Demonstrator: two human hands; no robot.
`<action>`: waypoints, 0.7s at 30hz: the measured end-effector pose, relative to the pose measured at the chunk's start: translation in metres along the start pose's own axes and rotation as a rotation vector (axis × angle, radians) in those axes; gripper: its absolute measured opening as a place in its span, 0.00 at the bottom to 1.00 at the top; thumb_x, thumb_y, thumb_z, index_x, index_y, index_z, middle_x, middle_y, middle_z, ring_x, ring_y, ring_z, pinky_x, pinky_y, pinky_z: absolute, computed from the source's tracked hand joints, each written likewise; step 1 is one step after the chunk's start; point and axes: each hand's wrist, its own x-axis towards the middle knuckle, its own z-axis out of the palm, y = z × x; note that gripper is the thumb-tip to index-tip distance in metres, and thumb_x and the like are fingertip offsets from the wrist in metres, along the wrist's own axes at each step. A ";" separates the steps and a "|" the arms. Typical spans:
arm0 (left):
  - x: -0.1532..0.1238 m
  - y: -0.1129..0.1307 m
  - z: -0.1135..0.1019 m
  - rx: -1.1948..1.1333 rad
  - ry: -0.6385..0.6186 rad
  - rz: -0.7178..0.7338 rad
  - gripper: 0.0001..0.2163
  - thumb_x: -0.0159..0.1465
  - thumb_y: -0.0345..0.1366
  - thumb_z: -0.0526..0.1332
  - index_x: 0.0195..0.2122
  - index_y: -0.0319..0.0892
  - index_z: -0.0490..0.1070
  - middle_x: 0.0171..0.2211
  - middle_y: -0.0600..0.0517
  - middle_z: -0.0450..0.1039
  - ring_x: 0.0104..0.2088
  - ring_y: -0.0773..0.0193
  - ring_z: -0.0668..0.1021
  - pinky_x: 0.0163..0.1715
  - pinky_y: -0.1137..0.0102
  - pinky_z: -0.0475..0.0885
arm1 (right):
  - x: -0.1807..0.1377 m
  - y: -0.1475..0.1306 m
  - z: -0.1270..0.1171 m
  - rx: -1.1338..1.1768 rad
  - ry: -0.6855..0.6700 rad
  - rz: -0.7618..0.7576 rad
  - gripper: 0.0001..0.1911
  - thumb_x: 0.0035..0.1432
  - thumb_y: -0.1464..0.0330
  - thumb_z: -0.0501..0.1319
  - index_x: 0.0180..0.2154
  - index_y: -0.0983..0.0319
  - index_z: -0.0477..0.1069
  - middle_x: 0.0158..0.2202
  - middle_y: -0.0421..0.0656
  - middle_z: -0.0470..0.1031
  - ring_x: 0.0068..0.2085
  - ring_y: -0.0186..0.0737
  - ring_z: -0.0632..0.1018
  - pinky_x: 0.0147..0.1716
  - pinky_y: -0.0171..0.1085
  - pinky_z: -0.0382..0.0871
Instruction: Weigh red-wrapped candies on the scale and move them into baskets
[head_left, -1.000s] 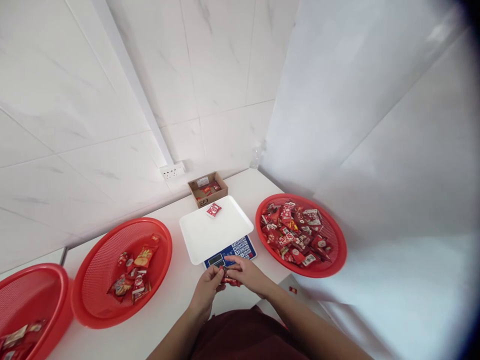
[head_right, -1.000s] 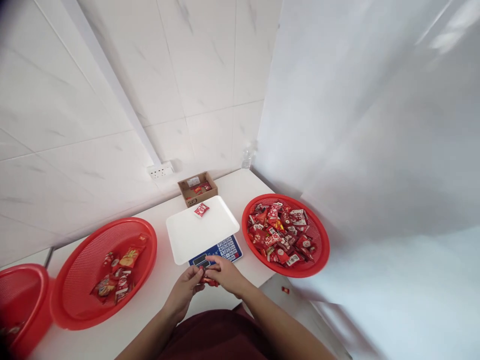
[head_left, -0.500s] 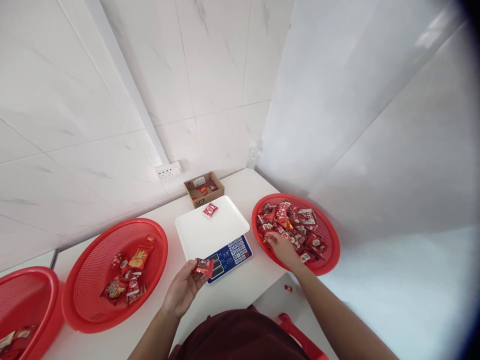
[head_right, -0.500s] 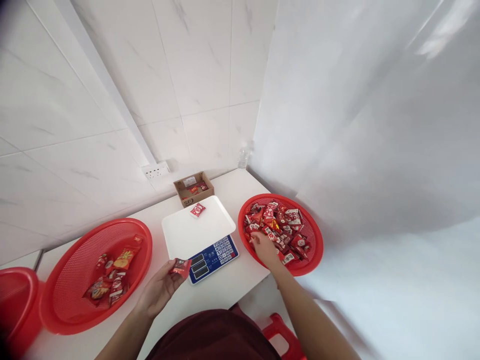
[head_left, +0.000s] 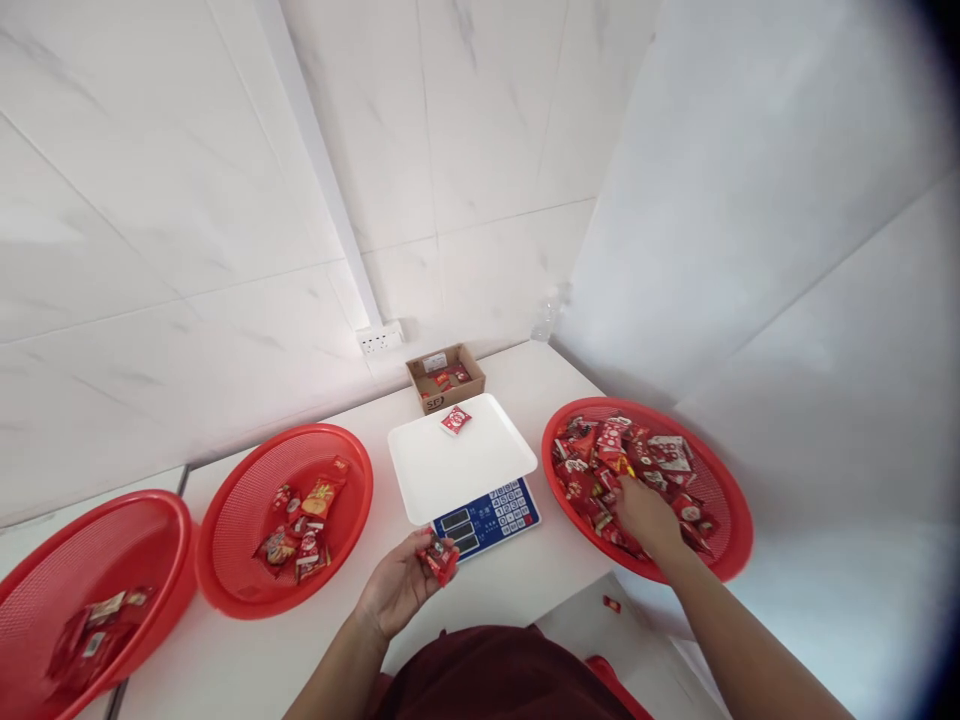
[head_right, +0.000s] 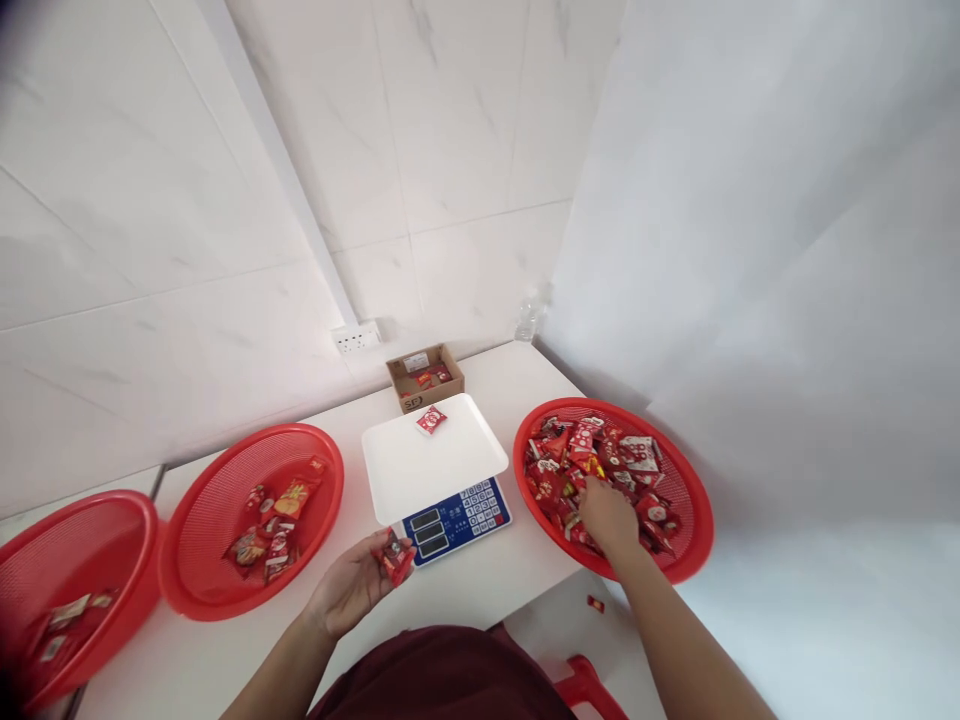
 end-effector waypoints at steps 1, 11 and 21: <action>0.000 0.000 -0.002 0.010 -0.013 0.011 0.05 0.58 0.26 0.58 0.35 0.37 0.65 0.36 0.44 0.75 0.36 0.60 0.79 0.38 0.67 0.75 | 0.002 -0.006 -0.004 0.020 0.002 0.006 0.19 0.60 0.70 0.44 0.46 0.71 0.68 0.42 0.60 0.74 0.43 0.50 0.75 0.41 0.45 0.64; -0.003 -0.007 -0.002 0.070 -0.027 0.048 0.07 0.58 0.27 0.60 0.38 0.38 0.65 0.38 0.44 0.75 0.35 0.62 0.79 0.38 0.69 0.73 | 0.008 -0.138 0.024 0.795 -0.127 -0.248 0.21 0.57 0.63 0.52 0.51 0.61 0.66 0.43 0.46 0.76 0.38 0.38 0.77 0.38 0.36 0.71; -0.003 -0.006 -0.025 0.024 0.110 0.068 0.05 0.60 0.26 0.58 0.38 0.37 0.65 0.36 0.43 0.76 0.34 0.63 0.80 0.36 0.71 0.75 | 0.025 -0.047 0.044 0.514 0.031 -0.176 0.25 0.53 0.69 0.53 0.54 0.63 0.63 0.59 0.50 0.61 0.61 0.47 0.58 0.60 0.47 0.49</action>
